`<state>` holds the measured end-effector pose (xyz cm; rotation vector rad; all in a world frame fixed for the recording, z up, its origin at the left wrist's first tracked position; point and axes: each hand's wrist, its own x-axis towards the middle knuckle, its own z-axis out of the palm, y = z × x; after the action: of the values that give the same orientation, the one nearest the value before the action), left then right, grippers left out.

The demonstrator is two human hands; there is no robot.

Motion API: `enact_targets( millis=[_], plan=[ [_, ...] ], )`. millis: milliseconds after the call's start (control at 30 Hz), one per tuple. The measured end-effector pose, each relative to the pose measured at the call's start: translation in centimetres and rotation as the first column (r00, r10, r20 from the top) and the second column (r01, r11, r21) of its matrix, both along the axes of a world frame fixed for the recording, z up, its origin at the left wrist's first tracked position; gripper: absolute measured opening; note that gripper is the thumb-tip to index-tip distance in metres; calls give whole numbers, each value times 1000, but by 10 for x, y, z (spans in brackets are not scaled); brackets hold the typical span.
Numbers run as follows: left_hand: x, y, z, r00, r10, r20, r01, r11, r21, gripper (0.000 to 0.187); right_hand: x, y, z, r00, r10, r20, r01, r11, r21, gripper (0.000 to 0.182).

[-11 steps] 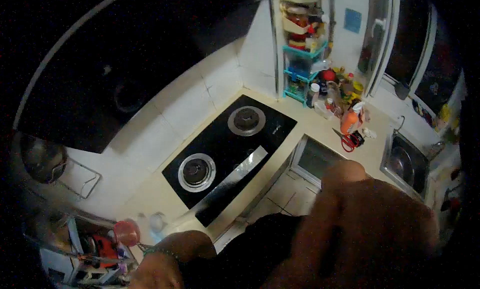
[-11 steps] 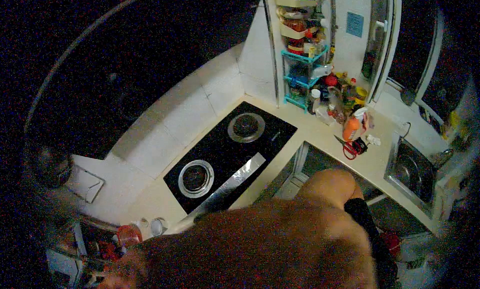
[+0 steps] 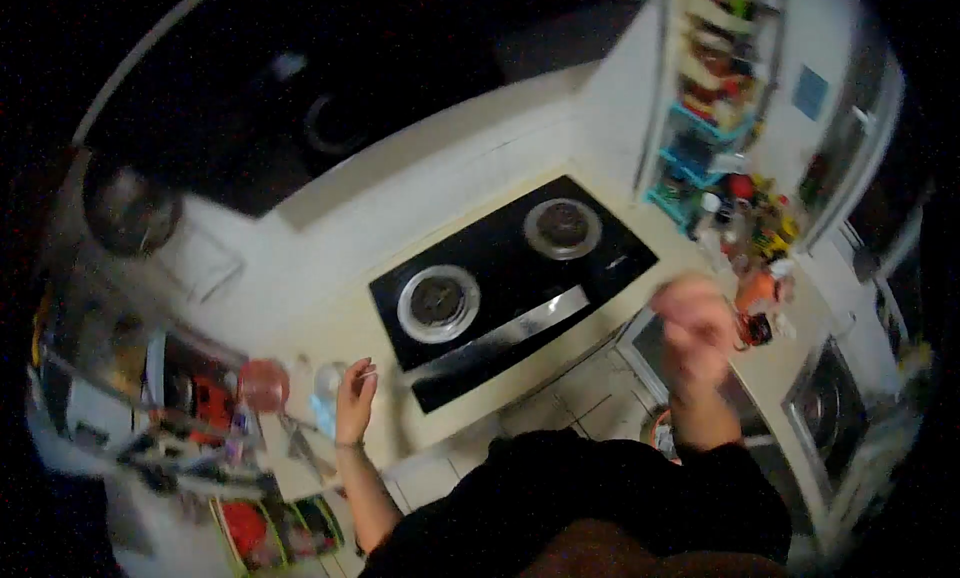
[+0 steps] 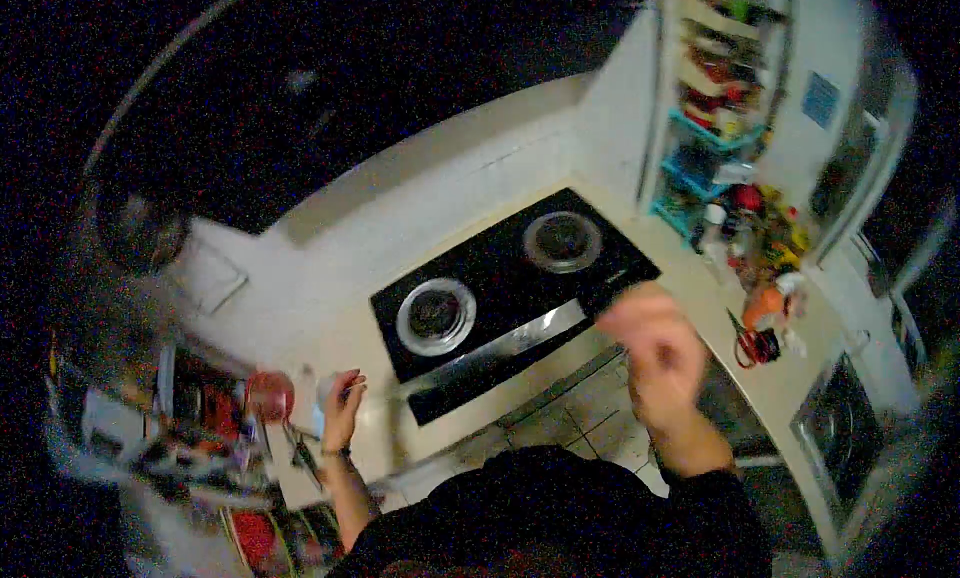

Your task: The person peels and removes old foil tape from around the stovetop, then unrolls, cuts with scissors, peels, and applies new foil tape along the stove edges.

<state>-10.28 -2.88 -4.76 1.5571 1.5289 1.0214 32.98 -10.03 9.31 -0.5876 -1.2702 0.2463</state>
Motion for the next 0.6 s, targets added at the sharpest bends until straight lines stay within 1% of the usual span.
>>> enact_targets(
  millis=[33,67,100,133,167,200,233,267,300,333,367,400,433,467,500,533,567,600],
  plan=[
    [-35,1,-47,949,81,-306,-95,995,-30,45,0,24,-25,989,84,118,-50,962,-268,8],
    [-55,1,-86,857,148,-494,-123,989,83,42,-3,48,-61,973,127,192,-28,892,-451,6],
    [-71,-7,-114,723,202,-661,-115,978,172,40,-2,70,-112,957,252,141,-132,816,-563,7],
    [-79,-5,-130,721,193,-666,-154,981,117,47,-3,86,-151,950,281,137,-151,796,-586,7],
    [-87,0,-139,715,199,-670,-190,978,87,55,-4,101,-183,899,318,302,-34,737,-675,7],
    [-96,1,-155,715,199,-670,-204,976,72,55,-7,111,-209,813,363,455,113,669,-735,7],
    [-104,1,-171,652,172,-738,-144,984,102,62,-13,115,-228,808,379,451,111,655,-748,7],
    [-111,2,-174,580,156,-800,-73,988,139,68,-21,120,-241,714,304,631,225,753,-618,12],
    [-110,1,-183,584,126,-802,-74,992,103,68,-22,123,-258,591,225,774,319,816,-481,21],
    [-110,0,-181,599,119,-791,-65,993,100,72,-27,125,-269,595,234,769,320,809,-493,21],
    [-110,1,-179,617,118,-778,-58,993,104,76,-32,133,-278,539,215,815,338,831,-442,30],
    [-111,2,-177,620,107,-777,-56,994,93,76,-36,142,-285,475,197,858,355,849,-391,40],
    [-109,4,-175,576,134,-806,-28,989,144,73,-38,151,-290,472,200,859,363,844,-396,40],
    [-107,11,-176,536,156,-830,16,981,195,69,-38,159,-292,384,195,902,397,847,-353,47],
    [-117,20,-182,561,156,-813,50,974,221,62,-35,167,-295,294,185,938,438,846,-304,54],
    [-123,36,-192,593,148,-792,100,962,255,56,-29,180,-308,279,218,935,466,821,-330,55],
    [-113,36,-167,604,145,-783,79,968,240,40,-29,181,-311,264,227,937,513,790,-336,53],
    [-117,40,-163,611,167,-774,55,966,252,43,-28,180,-312,248,239,939,549,764,-340,52]
  ],
)
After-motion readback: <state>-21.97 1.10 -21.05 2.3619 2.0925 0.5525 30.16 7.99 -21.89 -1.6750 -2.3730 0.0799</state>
